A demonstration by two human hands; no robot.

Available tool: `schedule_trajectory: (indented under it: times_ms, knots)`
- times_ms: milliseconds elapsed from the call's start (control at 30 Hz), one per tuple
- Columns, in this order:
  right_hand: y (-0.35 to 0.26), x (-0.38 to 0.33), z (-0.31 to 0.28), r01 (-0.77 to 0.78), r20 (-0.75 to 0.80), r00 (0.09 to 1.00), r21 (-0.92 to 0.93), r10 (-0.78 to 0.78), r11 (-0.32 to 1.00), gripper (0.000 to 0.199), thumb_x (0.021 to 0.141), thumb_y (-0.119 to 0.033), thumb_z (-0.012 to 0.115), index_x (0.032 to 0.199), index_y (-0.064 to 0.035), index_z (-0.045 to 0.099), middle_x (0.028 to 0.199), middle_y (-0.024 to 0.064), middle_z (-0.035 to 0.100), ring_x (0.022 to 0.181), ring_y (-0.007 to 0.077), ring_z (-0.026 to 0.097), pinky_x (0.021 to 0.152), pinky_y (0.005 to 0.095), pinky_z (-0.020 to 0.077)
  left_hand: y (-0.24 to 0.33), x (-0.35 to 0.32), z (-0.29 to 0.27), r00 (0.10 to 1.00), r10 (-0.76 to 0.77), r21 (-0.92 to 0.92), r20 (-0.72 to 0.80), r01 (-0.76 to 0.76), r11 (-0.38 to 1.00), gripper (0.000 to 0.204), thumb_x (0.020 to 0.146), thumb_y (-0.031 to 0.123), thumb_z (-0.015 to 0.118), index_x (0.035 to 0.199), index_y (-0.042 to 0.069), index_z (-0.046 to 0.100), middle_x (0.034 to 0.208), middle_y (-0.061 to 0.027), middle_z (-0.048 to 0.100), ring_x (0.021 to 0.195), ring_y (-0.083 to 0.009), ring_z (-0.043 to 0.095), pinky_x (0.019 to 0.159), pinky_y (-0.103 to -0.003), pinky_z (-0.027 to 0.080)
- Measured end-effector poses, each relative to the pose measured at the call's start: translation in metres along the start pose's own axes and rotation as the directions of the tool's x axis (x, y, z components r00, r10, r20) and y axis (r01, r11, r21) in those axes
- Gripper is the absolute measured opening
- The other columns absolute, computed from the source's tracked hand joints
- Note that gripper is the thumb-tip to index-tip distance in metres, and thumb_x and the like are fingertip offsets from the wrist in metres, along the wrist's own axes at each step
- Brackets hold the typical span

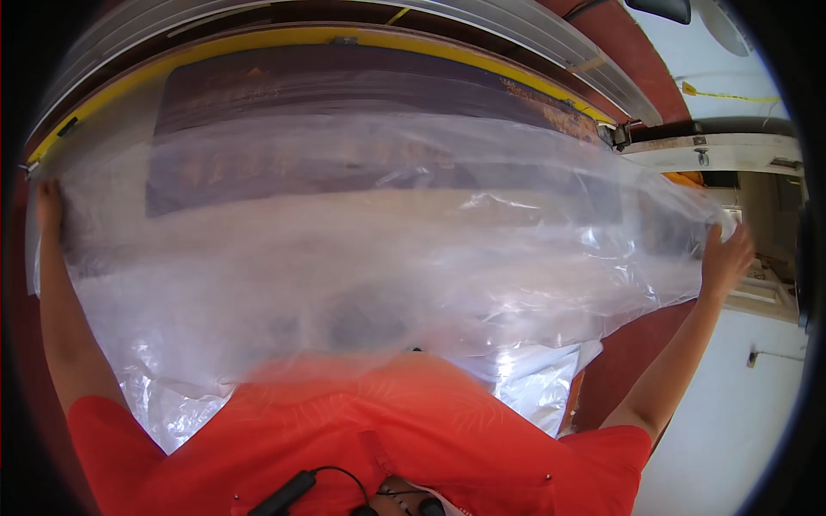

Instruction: The person wraps a large rectangular package with clear plastic film. They repeatedly pull the film from a roll, stretch it over the package, and smooth it down to secure the wrapping. The process is repeated multiple times to ensure the package is fully covered.

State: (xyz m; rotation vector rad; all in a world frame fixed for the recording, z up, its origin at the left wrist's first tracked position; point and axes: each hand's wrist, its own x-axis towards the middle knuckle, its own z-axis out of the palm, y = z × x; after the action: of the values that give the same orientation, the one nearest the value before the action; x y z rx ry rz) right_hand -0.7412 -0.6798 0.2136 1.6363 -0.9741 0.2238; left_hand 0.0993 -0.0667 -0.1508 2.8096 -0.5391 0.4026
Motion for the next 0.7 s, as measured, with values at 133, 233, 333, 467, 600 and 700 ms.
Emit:
schedule_trajectory:
  times_ms: [133, 233, 333, 467, 600, 700]
  knots:
    - [-0.15, -0.013, -0.049, 0.417, -0.294, 0.907, 0.714, -0.301, 0.562, 0.049, 0.079, -0.036, 0.043, 0.114, -0.0023, 0.04, 0.12, 0.0147, 0.037, 0.113, 0.0325, 0.03, 0.091, 0.0417, 0.0267, -0.036, -0.011, -0.028, 0.998, -0.014, 0.074, -0.054, 0.018, 0.997, 0.034, 0.082, 0.033, 0.04, 0.094, 0.002, 0.048, 0.092, -0.0201, 0.053, 0.087, -0.0363, 0.05, 0.072, -0.039, 0.039]
    - [-0.183, -0.097, 0.065, 0.043, 0.255, 0.897, 0.762, -0.361, 0.646, 0.053, 0.081, -0.038, 0.04, 0.118, -0.0006, 0.035, 0.126, 0.0182, 0.027, 0.115, 0.0327, 0.028, 0.093, 0.0386, 0.0247, -0.014, -0.006, -0.011, 0.998, 0.016, 0.08, -0.054, -0.012, 0.997, 0.033, 0.082, 0.032, 0.041, 0.091, 0.001, 0.048, 0.089, -0.0199, 0.054, 0.084, -0.0361, 0.051, 0.07, -0.039, 0.039]
    - [-0.181, -0.091, 0.09, -0.435, 0.713, 0.654, 0.626, -0.251, 0.647, 0.054, 0.081, -0.036, 0.042, 0.12, -0.0002, 0.031, 0.127, 0.0199, 0.025, 0.117, 0.0317, 0.024, 0.094, 0.0368, 0.0245, -0.01, -0.011, -0.017, 1.0, 0.012, 0.069, -0.009, -0.012, 0.998, 0.031, 0.082, 0.031, 0.041, 0.089, 0.001, 0.048, 0.086, -0.0196, 0.054, 0.08, -0.0356, 0.051, 0.068, -0.038, 0.039]
    - [-0.25, -0.047, 0.033, -0.048, 0.177, 0.932, 0.925, -0.316, 0.377, 0.05, 0.081, -0.033, 0.043, 0.118, -0.0006, 0.035, 0.12, 0.0189, 0.036, 0.113, 0.0291, 0.033, 0.095, 0.0375, 0.022, -0.008, -0.022, -0.032, 1.0, 0.007, 0.051, -0.024, -0.006, 0.999, 0.03, 0.082, 0.03, 0.042, 0.088, 0.001, 0.049, 0.084, -0.0198, 0.053, 0.079, -0.0351, 0.051, 0.067, -0.038, 0.039]
    - [-0.295, -0.041, 0.038, 0.055, 0.049, 0.976, 0.89, -0.213, 0.453, 0.039, 0.081, -0.031, 0.043, 0.108, -0.0032, 0.048, 0.108, 0.0147, 0.049, 0.105, 0.0285, 0.044, 0.096, 0.0387, 0.0192, -0.003, -0.035, -0.044, 1.0, -0.001, 0.038, -0.002, 0.002, 0.999, 0.031, 0.083, 0.029, 0.042, 0.091, 0.001, 0.051, 0.084, -0.0184, 0.054, 0.082, -0.0269, 0.053, 0.07, -0.033, 0.039]
    - [-0.296, -0.03, 0.045, 0.018, 0.084, 0.979, 0.871, -0.185, 0.492, 0.033, 0.079, -0.029, 0.048, 0.101, -0.0052, 0.053, 0.105, 0.0134, 0.052, 0.102, 0.0251, 0.046, 0.092, 0.0365, 0.0256, 0.048, -0.057, -0.082, 0.994, -0.027, -0.173, 0.108, 0.045, 0.984, 0.038, 0.085, 0.033, 0.039, 0.103, 0.0, 0.049, 0.099, -0.0113, 0.054, 0.093, -0.0212, 0.049, 0.081, -0.028, 0.036]
